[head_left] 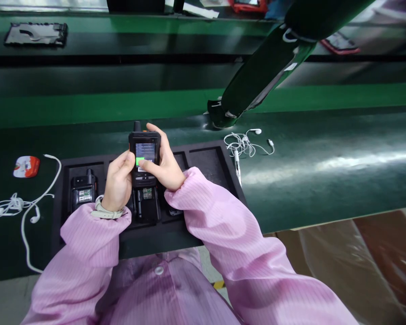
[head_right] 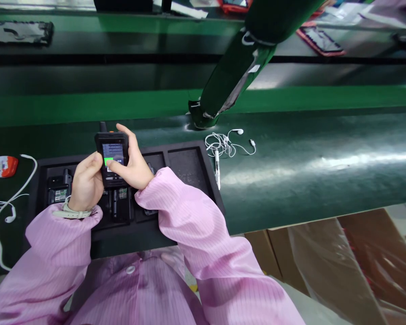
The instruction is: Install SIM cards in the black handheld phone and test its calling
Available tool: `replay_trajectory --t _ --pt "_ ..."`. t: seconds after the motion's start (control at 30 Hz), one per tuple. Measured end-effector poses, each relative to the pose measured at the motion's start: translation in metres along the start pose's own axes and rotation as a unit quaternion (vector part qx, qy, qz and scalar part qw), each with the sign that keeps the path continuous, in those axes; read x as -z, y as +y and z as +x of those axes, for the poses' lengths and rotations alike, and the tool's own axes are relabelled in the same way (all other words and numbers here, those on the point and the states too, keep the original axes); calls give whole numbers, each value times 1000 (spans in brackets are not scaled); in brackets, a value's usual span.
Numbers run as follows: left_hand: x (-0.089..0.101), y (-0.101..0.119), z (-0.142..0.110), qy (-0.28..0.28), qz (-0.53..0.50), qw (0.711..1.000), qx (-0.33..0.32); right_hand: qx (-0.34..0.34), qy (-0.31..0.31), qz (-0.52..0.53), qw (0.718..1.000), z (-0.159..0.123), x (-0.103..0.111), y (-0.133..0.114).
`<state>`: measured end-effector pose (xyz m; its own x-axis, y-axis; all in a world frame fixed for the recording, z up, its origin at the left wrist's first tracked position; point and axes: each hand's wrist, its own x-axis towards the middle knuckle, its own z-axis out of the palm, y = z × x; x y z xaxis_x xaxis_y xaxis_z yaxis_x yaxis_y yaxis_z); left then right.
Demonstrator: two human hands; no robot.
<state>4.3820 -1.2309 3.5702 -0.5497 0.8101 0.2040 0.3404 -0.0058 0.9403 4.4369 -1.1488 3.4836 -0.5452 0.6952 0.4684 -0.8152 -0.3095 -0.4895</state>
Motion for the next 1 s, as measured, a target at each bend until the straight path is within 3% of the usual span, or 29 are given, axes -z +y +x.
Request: replay_trajectory --t 0.37,1.0 --pt "2 -1 0 -15 -2 1000 2 -12 -2 75 997 4 2 3" --pt "3 -3 2 -20 0 1000 0 -1 18 40 999 6 0 6"
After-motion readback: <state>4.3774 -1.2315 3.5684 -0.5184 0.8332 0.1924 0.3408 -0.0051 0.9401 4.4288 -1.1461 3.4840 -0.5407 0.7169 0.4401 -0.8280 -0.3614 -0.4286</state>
